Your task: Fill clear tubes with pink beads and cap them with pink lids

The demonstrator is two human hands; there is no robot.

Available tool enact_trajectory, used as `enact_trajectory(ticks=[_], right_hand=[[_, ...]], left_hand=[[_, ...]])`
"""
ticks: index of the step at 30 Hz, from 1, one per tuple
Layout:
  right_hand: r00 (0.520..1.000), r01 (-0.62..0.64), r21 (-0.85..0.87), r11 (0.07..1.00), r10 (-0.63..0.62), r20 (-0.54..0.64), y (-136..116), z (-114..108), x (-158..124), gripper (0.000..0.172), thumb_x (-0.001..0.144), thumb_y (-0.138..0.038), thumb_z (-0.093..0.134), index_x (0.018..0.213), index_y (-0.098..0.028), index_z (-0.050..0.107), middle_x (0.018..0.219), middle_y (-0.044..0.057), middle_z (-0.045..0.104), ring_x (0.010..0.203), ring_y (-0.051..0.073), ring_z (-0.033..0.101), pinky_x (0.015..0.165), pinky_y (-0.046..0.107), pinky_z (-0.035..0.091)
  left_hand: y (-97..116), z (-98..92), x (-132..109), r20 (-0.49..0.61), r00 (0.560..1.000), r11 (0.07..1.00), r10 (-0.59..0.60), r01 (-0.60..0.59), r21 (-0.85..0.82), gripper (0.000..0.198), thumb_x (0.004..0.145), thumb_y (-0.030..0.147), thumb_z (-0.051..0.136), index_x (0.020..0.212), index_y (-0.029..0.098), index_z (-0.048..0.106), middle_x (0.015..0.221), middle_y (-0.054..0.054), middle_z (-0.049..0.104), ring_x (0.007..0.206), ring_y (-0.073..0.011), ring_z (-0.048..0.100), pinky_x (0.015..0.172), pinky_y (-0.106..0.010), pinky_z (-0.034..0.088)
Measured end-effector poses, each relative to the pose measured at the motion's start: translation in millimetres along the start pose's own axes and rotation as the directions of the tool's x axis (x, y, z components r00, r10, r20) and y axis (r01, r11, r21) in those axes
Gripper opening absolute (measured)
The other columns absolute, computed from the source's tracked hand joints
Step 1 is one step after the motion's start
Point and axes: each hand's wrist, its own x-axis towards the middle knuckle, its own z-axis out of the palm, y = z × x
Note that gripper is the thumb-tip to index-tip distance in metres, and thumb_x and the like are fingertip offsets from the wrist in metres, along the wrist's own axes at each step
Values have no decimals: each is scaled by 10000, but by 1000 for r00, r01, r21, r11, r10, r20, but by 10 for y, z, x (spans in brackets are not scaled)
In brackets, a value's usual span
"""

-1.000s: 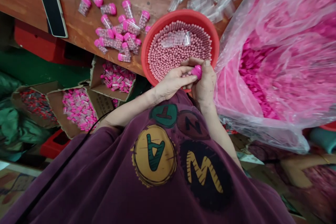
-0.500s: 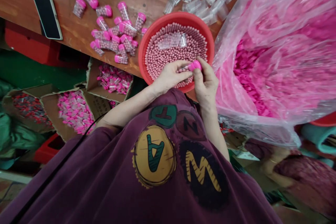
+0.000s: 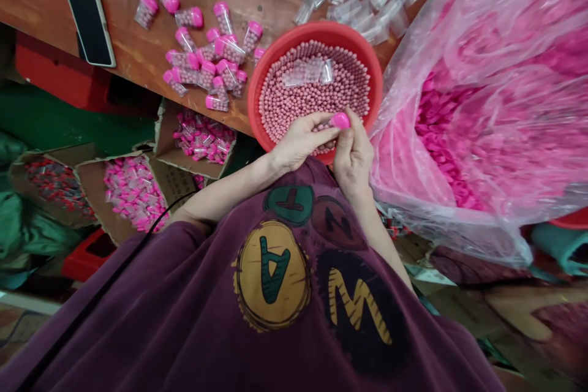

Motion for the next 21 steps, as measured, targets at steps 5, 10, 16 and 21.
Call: enact_trajectory(ticks=[5,10,16,21], right_hand=[[997,-50,-58,997,53,52,-21,-148,115,656,1104,-937,568,1353,-436,909,1342,67,796,1464,370,733,1378,666,574],[956,-290,286,913,262,130,109,33,432,910,1015,-1083,403,1268,-363,901,1147,124,797,1262,371,795,1143,627,718],[849,-521,412,748,402,344,145,282,382,893,891,-1078,639,1273,-301,859,1030,119,834,1202,365,818,1004,561,771],[807,-574,400,714,409,427,74,305,251,793,922,-1046,670,1127,-301,848,971,70,829,1107,304,854,788,433,767]], left_hand=[[49,-94,7,44,999,995,3,-7,96,293,1027,359,903,1244,182,822,1029,-28,791,890,-135,727,884,-323,650],[18,-153,85,221,964,902,145,-220,372,274,998,336,872,1216,171,846,1123,-53,826,1039,-195,749,1033,-397,620],[2,-134,-33,367,887,502,280,-461,732,171,1076,272,746,1201,210,844,1343,-130,856,1361,-327,692,1253,-546,496],[21,-236,-203,434,864,270,253,-494,826,270,1179,351,647,1285,229,863,1379,-138,879,1457,-366,645,1301,-615,394]])
